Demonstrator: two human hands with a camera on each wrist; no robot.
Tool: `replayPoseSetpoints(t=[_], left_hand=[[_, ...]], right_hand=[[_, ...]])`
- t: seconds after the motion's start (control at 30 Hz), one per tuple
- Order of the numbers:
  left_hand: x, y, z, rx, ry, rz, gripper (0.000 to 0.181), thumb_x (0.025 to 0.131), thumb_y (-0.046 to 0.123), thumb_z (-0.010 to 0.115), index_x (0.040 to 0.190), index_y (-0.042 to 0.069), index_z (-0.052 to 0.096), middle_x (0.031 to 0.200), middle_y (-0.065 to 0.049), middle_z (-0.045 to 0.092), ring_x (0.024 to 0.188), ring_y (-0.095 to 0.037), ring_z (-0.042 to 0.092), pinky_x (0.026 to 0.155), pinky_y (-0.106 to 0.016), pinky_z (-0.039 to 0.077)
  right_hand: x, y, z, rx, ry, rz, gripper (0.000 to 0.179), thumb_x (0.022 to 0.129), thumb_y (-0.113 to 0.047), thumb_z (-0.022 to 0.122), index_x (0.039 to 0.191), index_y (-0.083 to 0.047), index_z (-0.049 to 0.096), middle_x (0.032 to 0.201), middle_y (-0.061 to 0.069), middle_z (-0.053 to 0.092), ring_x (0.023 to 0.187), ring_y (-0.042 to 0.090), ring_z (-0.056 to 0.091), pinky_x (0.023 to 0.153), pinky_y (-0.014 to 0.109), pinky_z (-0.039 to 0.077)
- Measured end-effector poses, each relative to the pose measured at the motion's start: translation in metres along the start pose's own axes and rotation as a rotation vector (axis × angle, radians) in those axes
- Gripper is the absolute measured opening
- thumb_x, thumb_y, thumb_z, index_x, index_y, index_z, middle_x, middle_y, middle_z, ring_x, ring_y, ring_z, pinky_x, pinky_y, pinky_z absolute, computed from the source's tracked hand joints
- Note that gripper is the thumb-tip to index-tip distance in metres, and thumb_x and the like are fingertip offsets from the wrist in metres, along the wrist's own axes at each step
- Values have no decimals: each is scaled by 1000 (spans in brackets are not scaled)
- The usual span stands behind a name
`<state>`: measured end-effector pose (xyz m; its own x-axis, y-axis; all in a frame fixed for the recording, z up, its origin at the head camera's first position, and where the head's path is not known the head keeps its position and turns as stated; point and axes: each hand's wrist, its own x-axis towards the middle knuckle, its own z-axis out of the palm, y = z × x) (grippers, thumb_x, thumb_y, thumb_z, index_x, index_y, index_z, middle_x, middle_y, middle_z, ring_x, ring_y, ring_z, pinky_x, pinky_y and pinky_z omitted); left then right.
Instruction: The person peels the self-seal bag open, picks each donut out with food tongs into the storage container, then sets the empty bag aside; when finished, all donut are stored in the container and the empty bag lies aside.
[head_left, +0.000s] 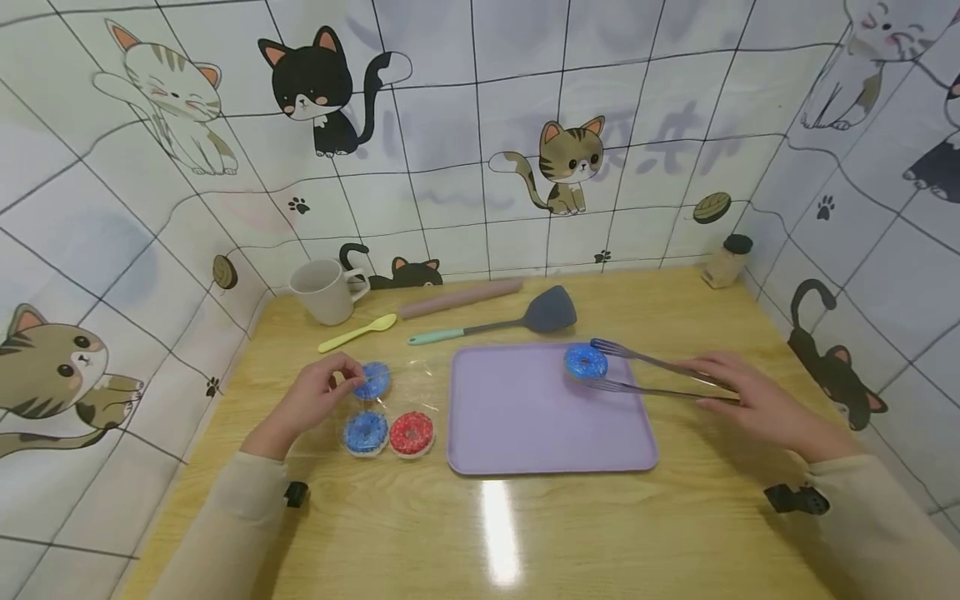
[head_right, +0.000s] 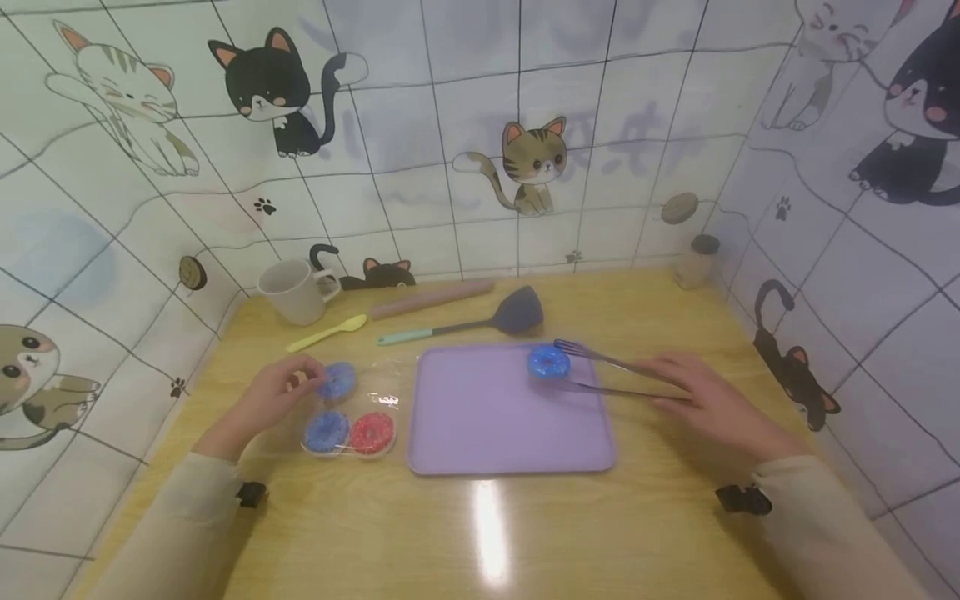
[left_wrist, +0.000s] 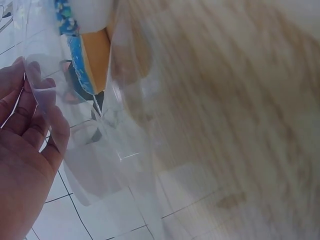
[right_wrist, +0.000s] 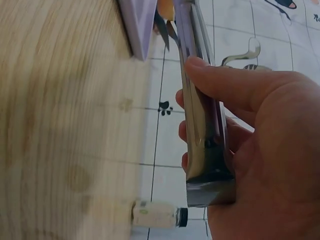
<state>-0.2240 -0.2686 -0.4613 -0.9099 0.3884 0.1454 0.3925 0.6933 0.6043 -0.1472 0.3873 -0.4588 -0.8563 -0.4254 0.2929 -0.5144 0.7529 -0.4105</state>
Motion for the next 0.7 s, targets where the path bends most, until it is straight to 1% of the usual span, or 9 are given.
replayPoseSetpoints(t=[0.07, 0.17, 0.27, 0.33, 0.57, 0.7], left_hand=[[-1, 1, 0, -9, -5, -2, 4, 102, 16, 67, 105, 15, 67, 97, 1, 69, 84, -20, 58, 72, -27, 46], [-1, 0, 1, -5, -1, -3, 4, 102, 16, 67, 105, 14, 68, 97, 2, 69, 85, -19, 58, 73, -26, 46], [-1, -2, 1, 6, 12, 3, 4, 102, 17, 67, 105, 14, 68, 97, 2, 69, 84, -16, 57, 73, -27, 46], [-1, -2, 1, 8, 16, 7, 3, 102, 17, 67, 105, 15, 68, 97, 2, 69, 84, -15, 57, 73, -27, 46], [-2, 0, 0, 4, 8, 8, 5, 102, 18, 67, 105, 14, 67, 97, 2, 68, 86, -15, 58, 73, -27, 46], [-1, 1, 1, 10, 10, 6, 9, 103, 21, 66, 105, 13, 67, 96, 1, 68, 87, -15, 58, 73, -27, 46]], right_hand=[[-2, 7, 0, 6, 1, -15, 63, 84, -3, 83, 141, -18, 61, 136, 6, 60, 124, 1, 44, 98, 3, 26], [-3, 15, 1, 14, -8, 7, 64, 85, -4, 83, 143, -19, 61, 137, 6, 59, 123, -5, 42, 95, 8, 31], [-1, 19, 2, 14, -21, 31, 63, 86, -6, 83, 143, -21, 60, 138, 5, 59, 122, -5, 42, 92, 15, 37], [0, 21, 3, 16, -30, 31, 62, 86, -7, 82, 142, -22, 61, 137, 5, 59, 122, -4, 43, 91, 18, 38], [1, 27, 6, 26, -58, 5, 62, 86, -4, 82, 142, -22, 61, 136, 3, 59, 121, -8, 41, 89, 18, 41], [2, 28, 7, 12, -61, 9, 63, 86, -6, 83, 142, -24, 61, 136, 2, 60, 120, -6, 43, 88, 20, 43]])
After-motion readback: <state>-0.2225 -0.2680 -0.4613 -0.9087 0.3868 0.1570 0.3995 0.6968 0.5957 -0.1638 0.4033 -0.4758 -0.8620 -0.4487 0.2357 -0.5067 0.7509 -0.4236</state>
